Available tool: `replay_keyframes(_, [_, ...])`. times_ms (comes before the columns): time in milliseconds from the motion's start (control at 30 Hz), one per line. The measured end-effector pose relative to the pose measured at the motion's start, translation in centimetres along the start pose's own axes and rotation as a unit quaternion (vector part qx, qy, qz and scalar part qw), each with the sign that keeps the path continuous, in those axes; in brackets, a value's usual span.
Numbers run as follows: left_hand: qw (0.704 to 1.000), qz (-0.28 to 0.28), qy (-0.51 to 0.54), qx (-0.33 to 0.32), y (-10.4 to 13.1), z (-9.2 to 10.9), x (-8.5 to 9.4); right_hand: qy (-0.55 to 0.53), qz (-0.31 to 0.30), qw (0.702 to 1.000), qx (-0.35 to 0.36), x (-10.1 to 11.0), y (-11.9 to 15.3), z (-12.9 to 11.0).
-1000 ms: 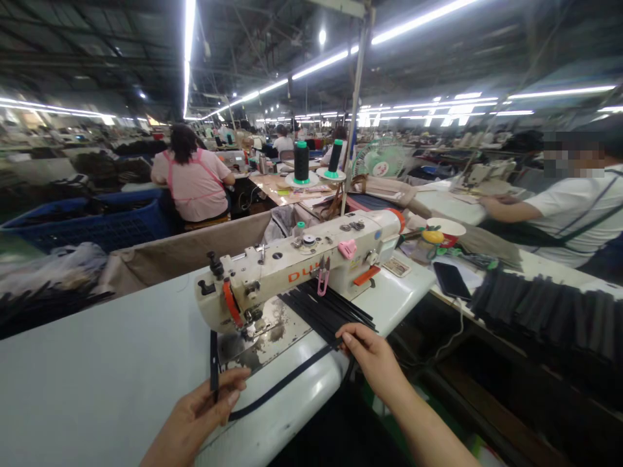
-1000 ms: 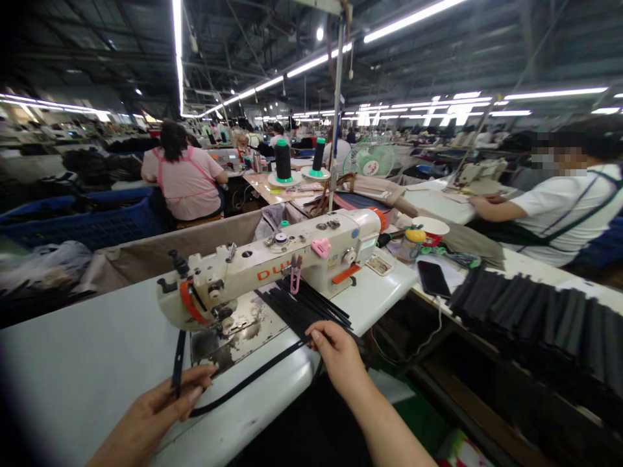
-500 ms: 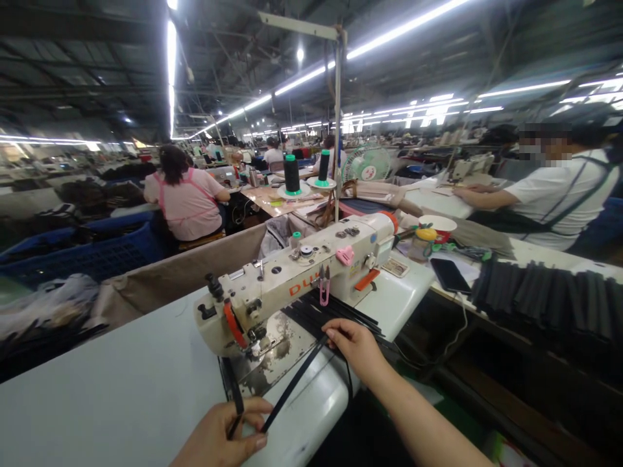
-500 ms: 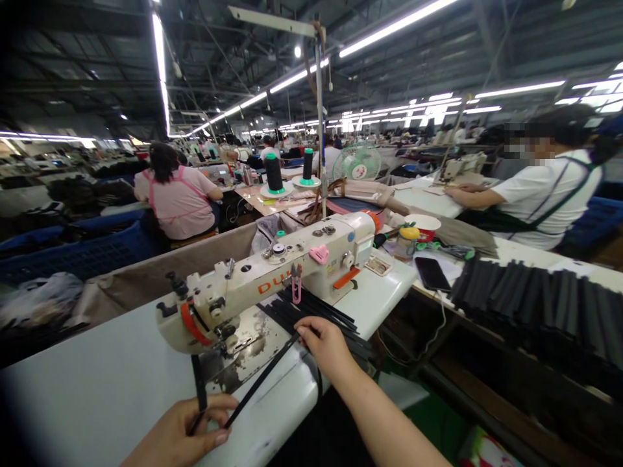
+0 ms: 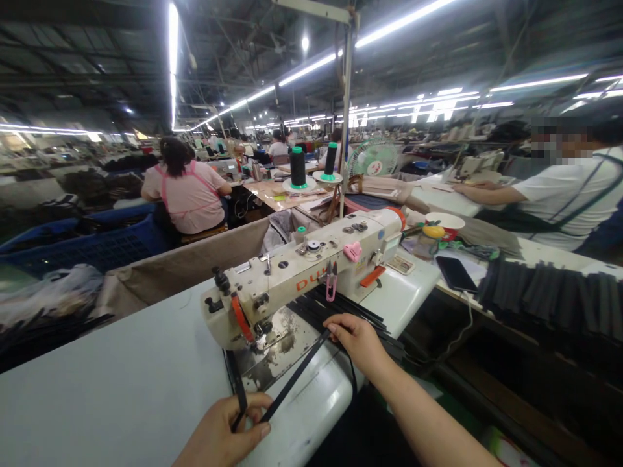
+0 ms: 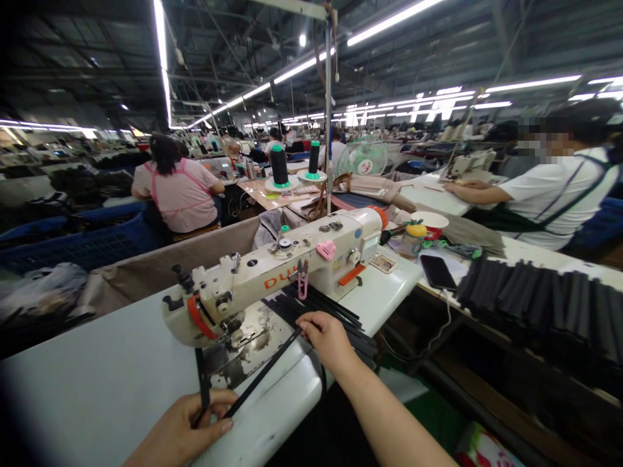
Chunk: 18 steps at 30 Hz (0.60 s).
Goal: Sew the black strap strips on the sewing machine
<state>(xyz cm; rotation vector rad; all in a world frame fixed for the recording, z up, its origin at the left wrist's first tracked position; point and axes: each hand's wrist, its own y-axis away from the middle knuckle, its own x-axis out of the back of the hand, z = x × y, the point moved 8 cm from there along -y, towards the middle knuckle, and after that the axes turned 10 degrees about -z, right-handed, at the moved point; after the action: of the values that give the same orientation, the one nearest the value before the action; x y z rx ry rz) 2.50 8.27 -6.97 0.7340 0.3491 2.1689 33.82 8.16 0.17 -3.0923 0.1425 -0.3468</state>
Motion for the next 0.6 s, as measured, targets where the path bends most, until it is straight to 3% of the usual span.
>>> replay_keyframes(333, [0.999,0.005,0.032,0.024,1.2,3.2,-0.2,0.052,0.011,0.998,0.02,0.2,0.0,0.2])
replay_keyframes(600, [0.999,-0.007,0.032,0.025,1.1,3.2,-0.2,0.072,0.01,0.997,0.037,0.1,0.0,-0.1])
